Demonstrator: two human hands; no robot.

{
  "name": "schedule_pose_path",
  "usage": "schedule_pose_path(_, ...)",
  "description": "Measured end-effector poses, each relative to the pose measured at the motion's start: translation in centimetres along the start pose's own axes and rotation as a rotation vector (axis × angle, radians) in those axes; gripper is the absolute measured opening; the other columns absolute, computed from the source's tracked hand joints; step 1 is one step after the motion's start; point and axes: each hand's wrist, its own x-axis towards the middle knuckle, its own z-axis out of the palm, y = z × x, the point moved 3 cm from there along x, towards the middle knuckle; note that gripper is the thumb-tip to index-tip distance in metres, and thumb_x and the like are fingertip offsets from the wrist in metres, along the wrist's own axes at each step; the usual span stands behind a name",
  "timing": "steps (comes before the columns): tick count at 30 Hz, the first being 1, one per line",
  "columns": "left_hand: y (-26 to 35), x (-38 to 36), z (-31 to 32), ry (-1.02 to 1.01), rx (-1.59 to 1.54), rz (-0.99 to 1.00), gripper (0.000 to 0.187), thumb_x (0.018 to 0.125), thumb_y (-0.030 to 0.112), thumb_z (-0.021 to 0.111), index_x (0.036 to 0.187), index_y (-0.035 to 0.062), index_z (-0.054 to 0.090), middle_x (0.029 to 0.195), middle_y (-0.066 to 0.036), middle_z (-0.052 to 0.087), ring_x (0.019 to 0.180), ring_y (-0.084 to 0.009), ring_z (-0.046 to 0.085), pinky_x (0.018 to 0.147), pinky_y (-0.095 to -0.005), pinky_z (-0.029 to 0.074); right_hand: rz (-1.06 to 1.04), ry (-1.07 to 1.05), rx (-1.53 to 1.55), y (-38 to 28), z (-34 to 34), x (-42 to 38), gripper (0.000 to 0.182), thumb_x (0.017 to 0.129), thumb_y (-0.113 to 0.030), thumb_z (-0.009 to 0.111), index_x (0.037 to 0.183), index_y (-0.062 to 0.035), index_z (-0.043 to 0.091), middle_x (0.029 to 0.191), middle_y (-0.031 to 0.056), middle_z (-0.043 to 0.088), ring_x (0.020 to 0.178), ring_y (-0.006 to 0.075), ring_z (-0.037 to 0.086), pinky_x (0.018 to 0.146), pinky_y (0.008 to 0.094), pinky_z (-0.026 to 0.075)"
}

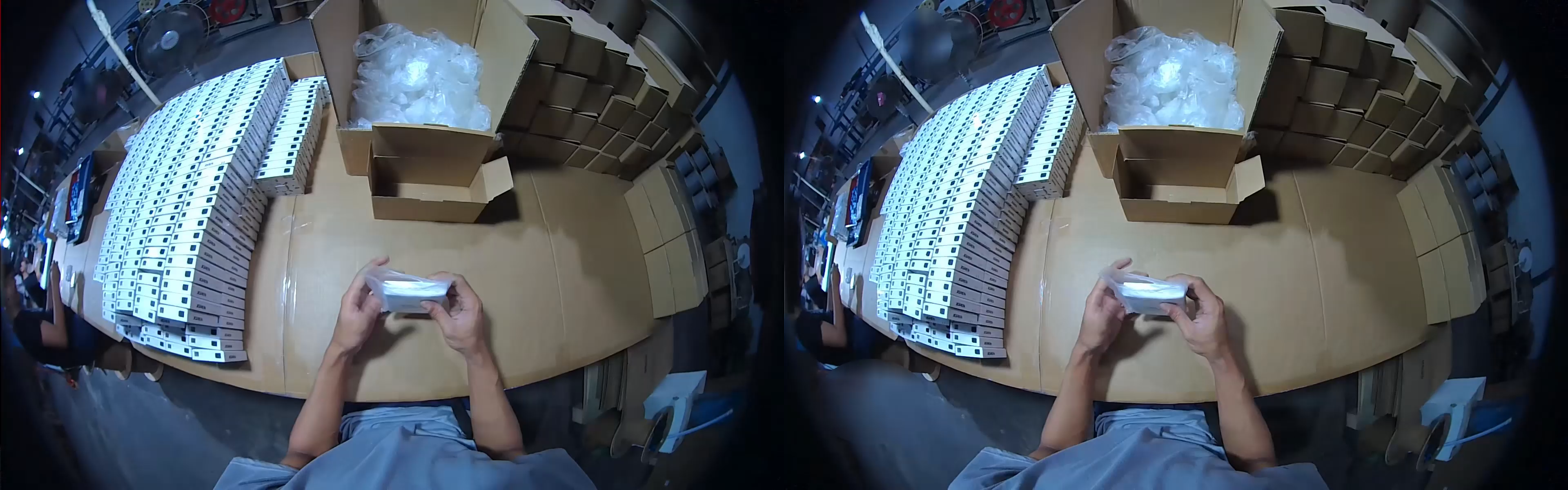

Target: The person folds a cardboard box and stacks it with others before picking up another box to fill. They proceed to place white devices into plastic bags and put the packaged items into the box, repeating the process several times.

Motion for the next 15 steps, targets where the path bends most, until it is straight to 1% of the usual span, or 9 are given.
schedule_pose_path(1, 0.0, -0.1, -0.2, -0.045, 0.156, 0.005, 0.057, 0.102, 0.019, 0.065, 0.15, 0.0004, 0.042, 0.135, -0.017, 0.058, 0.125, -0.0253, 0.059, 0.104, -0.0403, 0.051, -0.031, 0.024, 0.021, -0.2, -0.1, 0.0, 0.037, 0.084, 0.001, 0.08, 0.117, -0.0024, 0.064, 0.112, 0.0093, 0.071, 0.107, 0.0179, 0.065, 0.098, 0.0328, 0.051)
schedule_pose_path(2, -0.3, -0.2, -0.4, -0.029, 0.184, -0.006, 0.05, 0.095, 0.004, 0.071, 0.141, 0.0015, 0.052, 0.132, -0.013, 0.06, 0.121, -0.0232, 0.06, 0.103, -0.0386, 0.052, -0.021, 0.032, 0.049, -0.2, -0.1, 0.0, 0.033, 0.086, 0.005, 0.077, 0.116, -0.0021, 0.065, 0.109, 0.0081, 0.071, 0.106, 0.0168, 0.065, 0.097, 0.0323, 0.05)
schedule_pose_path(5, -0.6, -0.5, 0.2, 0.082, 0.079, -0.125, 0.038, 0.096, 0.004, 0.07, 0.132, 0.0018, 0.06, 0.129, -0.01, 0.062, 0.115, -0.0209, 0.063, 0.101, -0.036, 0.053, -0.01, -0.019, 0.037, 1.1, -0.1, -0.4, 0.035, 0.086, 0.006, 0.076, 0.118, -0.0017, 0.064, 0.11, 0.0081, 0.071, 0.106, 0.0164, 0.065, 0.098, 0.0318, 0.05)
schedule_pose_path(6, -0.9, -0.5, 0.2, 0.161, 0.022, -0.179, 0.03, 0.096, 0.004, 0.07, 0.125, 0.0007, 0.065, 0.121, -0.007, 0.066, 0.11, -0.0188, 0.065, 0.098, -0.0326, 0.054, 0.038, -0.002, 0.089, 1.3, 0.0, -0.5, 0.035, 0.085, 0.005, 0.077, 0.118, -0.0013, 0.067, 0.108, 0.0088, 0.073, 0.107, 0.0161, 0.065, 0.098, 0.0317, 0.05)
schedule_pose_path(9, -0.9, -0.6, 0.5, 0.198, 0.047, -0.111, 0.022, 0.097, 0.005, 0.069, 0.118, -0.0008, 0.068, 0.116, -0.007, 0.068, 0.106, -0.0165, 0.065, 0.094, -0.0306, 0.053, 0.113, 0.015, 0.104, 0.8, -0.2, -0.6, 0.027, 0.085, 0.004, 0.078, 0.112, 0.0001, 0.073, 0.107, 0.0096, 0.075, 0.106, 0.016, 0.066, 0.097, 0.0312, 0.051)
schedule_pose_path(12, -0.3, -0.7, 0.6, 0.195, 0.106, -0.022, 0.013, 0.099, 0.006, 0.067, 0.108, -0.0024, 0.072, 0.112, -0.008, 0.069, 0.103, -0.014, 0.064, 0.087, -0.028, 0.052, -0.008, -0.006, -0.007, -0.6, -0.3, -0.2, 0.018, 0.087, 0.002, 0.078, 0.105, 0.0009, 0.077, 0.106, 0.0102, 0.076, 0.104, 0.0159, 0.068, 0.097, 0.031, 0.051)
schedule_pose_path(15, 0.3, -0.5, 0.5, 0.196, 0.19, -0.049, 0.013, 0.1, 0.006, 0.065, 0.102, -0.0036, 0.074, 0.109, -0.008, 0.07, 0.099, -0.013, 0.063, 0.084, -0.027, 0.05, 0.011, -0.025, -0.042, -0.1, -0.6, -0.3, 0.013, 0.09, -0.001, 0.076, 0.102, 0.0022, 0.078, 0.109, 0.0129, 0.076, 0.105, 0.0175, 0.069, 0.095, 0.0303, 0.053)
